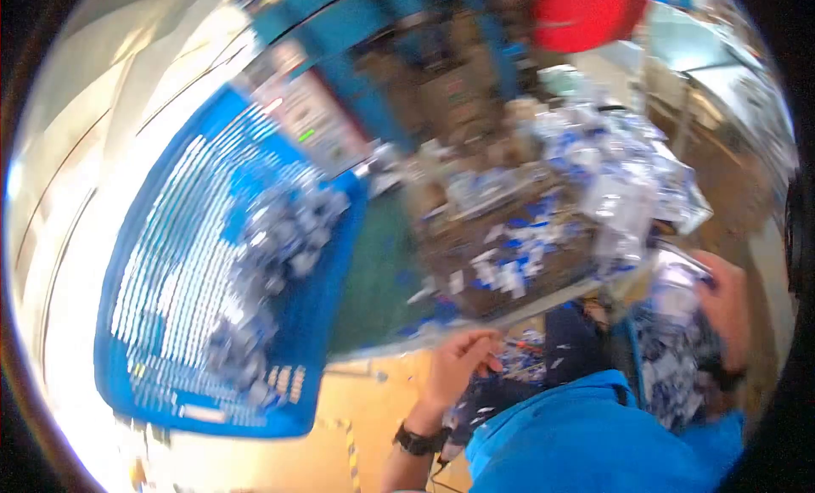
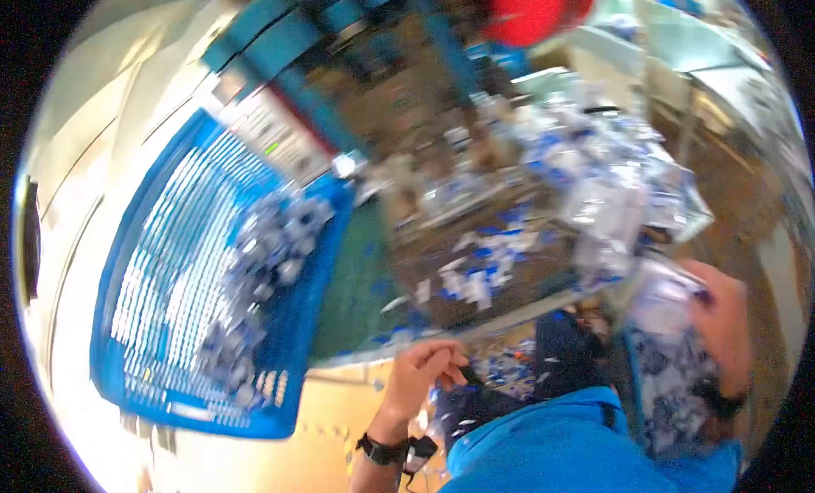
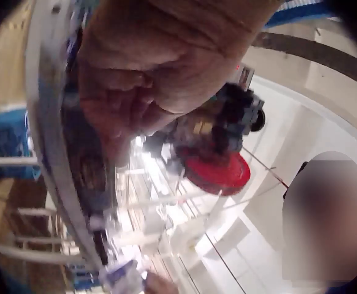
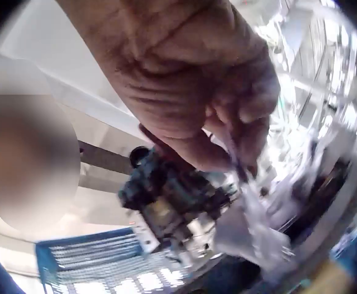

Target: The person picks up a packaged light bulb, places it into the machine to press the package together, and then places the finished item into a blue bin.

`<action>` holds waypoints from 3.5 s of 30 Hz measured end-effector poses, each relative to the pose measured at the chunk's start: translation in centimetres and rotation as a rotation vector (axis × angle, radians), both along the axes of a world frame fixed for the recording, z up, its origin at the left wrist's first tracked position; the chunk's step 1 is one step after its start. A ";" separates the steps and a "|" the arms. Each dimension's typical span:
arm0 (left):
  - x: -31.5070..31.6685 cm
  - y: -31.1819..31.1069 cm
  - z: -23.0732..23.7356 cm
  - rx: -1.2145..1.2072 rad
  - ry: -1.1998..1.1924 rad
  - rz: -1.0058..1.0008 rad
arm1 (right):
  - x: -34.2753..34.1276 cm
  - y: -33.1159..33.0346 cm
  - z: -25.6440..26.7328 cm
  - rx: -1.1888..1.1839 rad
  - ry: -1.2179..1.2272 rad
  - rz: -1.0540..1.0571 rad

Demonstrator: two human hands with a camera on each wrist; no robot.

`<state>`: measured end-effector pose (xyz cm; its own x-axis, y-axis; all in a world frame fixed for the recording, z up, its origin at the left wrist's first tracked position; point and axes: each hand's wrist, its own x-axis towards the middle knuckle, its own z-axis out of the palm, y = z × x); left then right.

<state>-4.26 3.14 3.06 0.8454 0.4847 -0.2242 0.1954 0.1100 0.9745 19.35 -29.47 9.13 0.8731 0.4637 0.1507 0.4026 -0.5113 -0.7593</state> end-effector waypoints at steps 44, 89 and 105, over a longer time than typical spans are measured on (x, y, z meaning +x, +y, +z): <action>10.1 -1.0 2.8 -0.418 -0.569 0.139 | -0.4 17.1 -1.3 0.581 -0.135 0.574; 11.8 4.6 2.8 1.424 -0.285 0.103 | 3.5 23.0 -4.0 0.226 -0.756 0.557; 11.8 4.7 3.1 1.428 -0.261 0.077 | 3.5 23.1 -3.7 0.225 -0.728 0.578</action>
